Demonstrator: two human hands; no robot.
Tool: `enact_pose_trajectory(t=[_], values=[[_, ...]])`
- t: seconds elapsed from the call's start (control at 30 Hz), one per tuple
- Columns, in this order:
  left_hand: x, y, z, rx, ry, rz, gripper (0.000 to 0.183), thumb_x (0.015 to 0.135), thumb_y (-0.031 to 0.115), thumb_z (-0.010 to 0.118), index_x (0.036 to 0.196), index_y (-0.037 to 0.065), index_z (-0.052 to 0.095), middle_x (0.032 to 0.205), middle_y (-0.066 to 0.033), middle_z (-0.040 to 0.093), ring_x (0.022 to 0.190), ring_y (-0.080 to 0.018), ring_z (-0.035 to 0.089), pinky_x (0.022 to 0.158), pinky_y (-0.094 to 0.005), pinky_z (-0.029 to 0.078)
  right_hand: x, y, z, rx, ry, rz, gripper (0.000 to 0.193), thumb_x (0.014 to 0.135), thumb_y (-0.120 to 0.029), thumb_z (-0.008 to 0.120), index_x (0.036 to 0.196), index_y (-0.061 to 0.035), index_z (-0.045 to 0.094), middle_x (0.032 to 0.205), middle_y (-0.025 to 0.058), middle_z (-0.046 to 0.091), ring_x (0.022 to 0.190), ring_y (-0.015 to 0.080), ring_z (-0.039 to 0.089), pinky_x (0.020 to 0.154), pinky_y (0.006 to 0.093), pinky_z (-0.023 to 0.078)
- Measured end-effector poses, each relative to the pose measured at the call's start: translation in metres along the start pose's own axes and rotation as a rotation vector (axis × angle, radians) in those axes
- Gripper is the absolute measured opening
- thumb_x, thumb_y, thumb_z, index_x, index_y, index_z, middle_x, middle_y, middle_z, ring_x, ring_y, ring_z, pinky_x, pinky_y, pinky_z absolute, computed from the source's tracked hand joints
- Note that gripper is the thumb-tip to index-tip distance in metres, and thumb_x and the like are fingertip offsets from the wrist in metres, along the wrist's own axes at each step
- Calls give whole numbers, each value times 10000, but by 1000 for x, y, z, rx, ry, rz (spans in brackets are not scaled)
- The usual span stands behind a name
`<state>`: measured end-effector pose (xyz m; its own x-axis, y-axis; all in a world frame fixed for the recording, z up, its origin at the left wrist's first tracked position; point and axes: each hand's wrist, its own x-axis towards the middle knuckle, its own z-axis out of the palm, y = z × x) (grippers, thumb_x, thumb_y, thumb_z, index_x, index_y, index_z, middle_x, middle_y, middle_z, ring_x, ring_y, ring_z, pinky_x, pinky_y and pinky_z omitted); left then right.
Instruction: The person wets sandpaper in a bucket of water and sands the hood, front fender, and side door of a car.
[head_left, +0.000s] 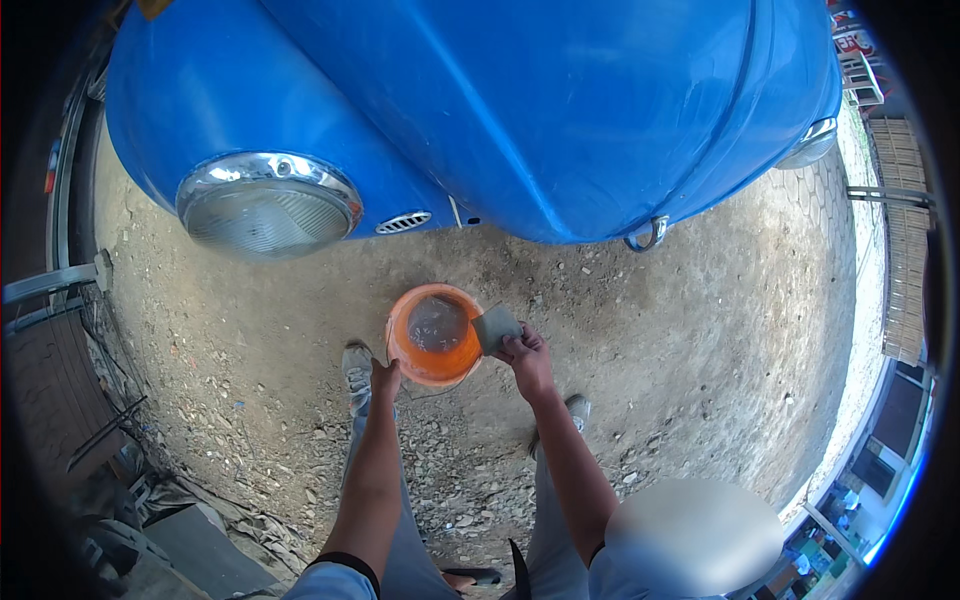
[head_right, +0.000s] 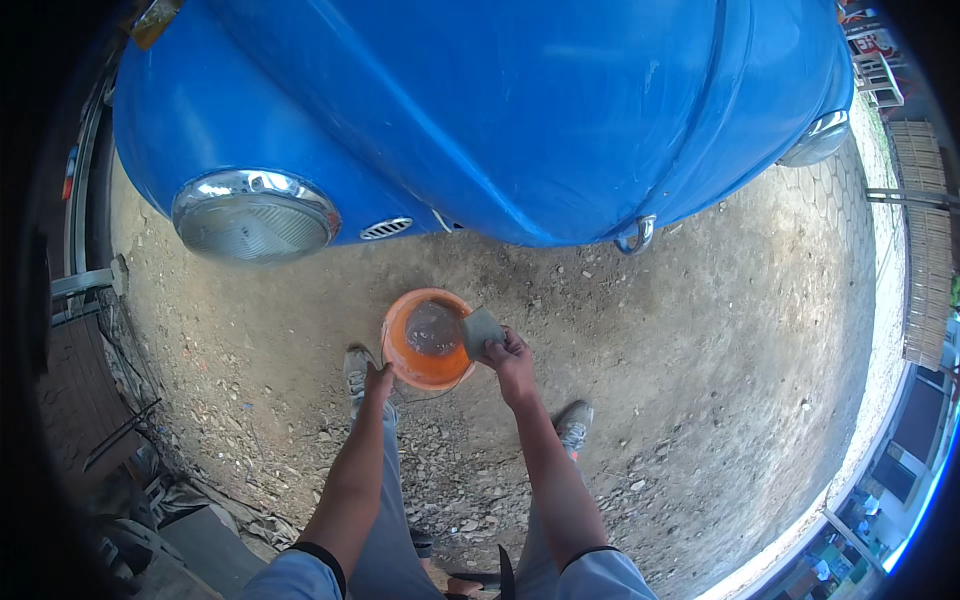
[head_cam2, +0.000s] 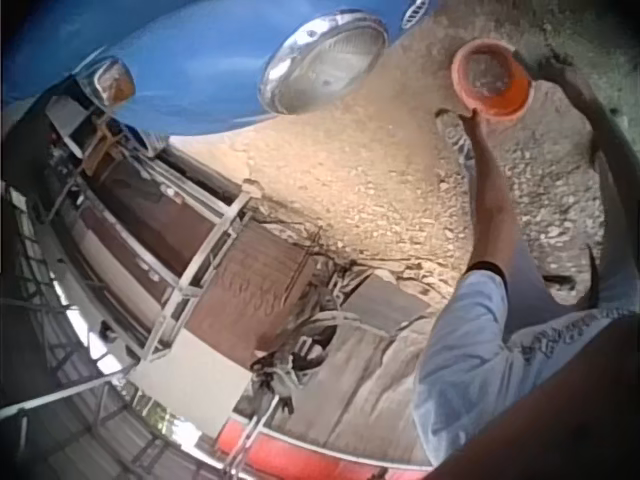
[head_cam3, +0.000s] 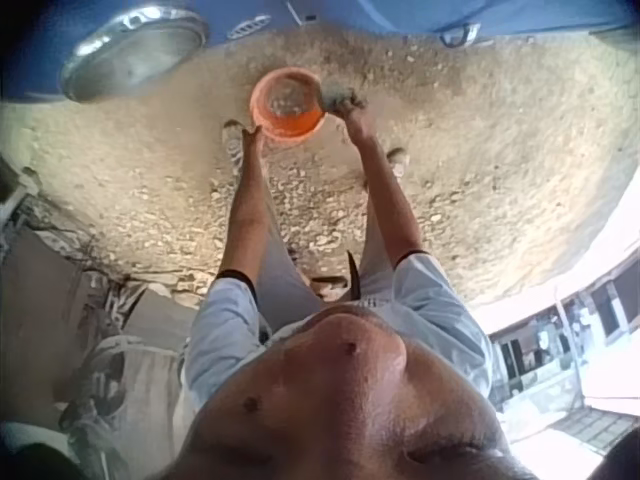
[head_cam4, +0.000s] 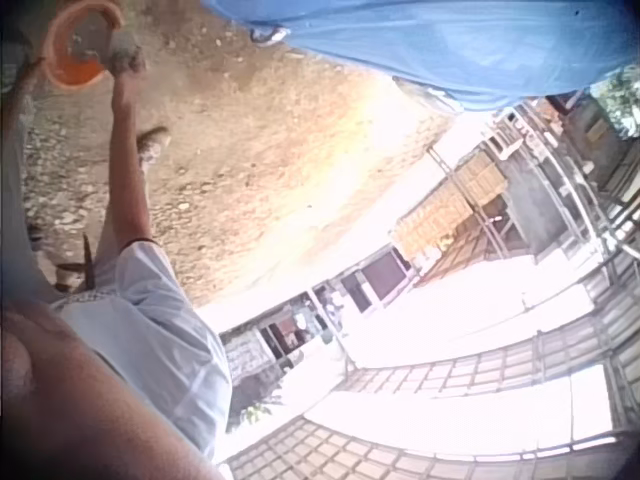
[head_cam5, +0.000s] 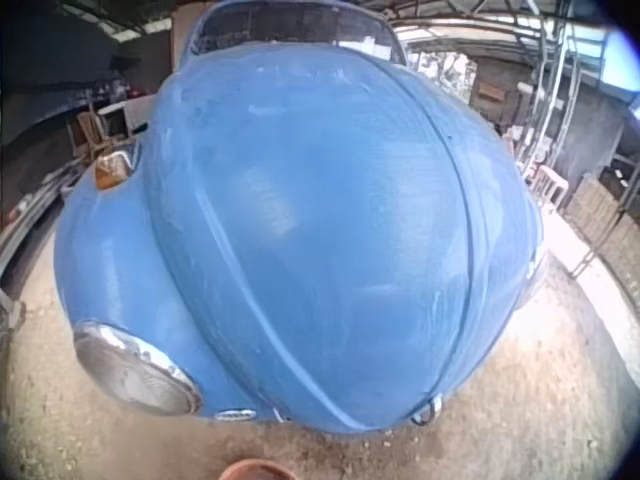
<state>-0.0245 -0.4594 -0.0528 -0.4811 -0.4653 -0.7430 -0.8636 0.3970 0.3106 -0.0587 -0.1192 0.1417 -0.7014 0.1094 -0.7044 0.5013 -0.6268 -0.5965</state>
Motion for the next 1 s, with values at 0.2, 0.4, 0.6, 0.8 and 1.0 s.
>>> enact_pose_trajectory(t=[0.2,0.4,0.6,0.8,1.0], values=[[-145,102,35,101,-418,20,928,923,314,621,1607,13,72,1362,-351,550,1055,-351,699,857,-388,570,-63,-70,-36,128,90,0,265,988,-55,618,1250,-46,583,1133,58,663,1020,161,668,906,353,578],[-201,243,-119,-372,-472,333,705,1026,116,500,1622,59,129,1484,-230,502,1076,-266,683,859,-338,532,-109,-194,105,-241,-56,-176,318,965,-18,627,1274,-60,562,1150,55,658,1058,166,648,960,329,512],[-279,489,-279,-407,-147,891,563,1025,42,495,1560,24,320,1428,-189,551,1172,-236,638,960,-333,508,-81,-417,209,-887,-70,-853,339,998,19,501,1334,-23,496,1215,150,635,1138,265,620,954,363,487],[-329,665,-269,-344,395,1097,540,1034,91,464,1528,-34,284,1539,-259,371,1406,-372,428,1118,-446,416,-26,-620,276,-1188,189,-1430,429,973,-5,529,1399,-22,481,1311,261,609,1163,431,621,925,468,523],[-327,735,-190,-230,680,749,607,1052,226,407,1553,-59,216,1645,-242,186,1531,-392,199,1243,-513,183,26,-556,275,-1856,-85,-1366,726,1028,-472,417,1605,-64,250,1675,208,158,1565,360,103,1270,505,84]])
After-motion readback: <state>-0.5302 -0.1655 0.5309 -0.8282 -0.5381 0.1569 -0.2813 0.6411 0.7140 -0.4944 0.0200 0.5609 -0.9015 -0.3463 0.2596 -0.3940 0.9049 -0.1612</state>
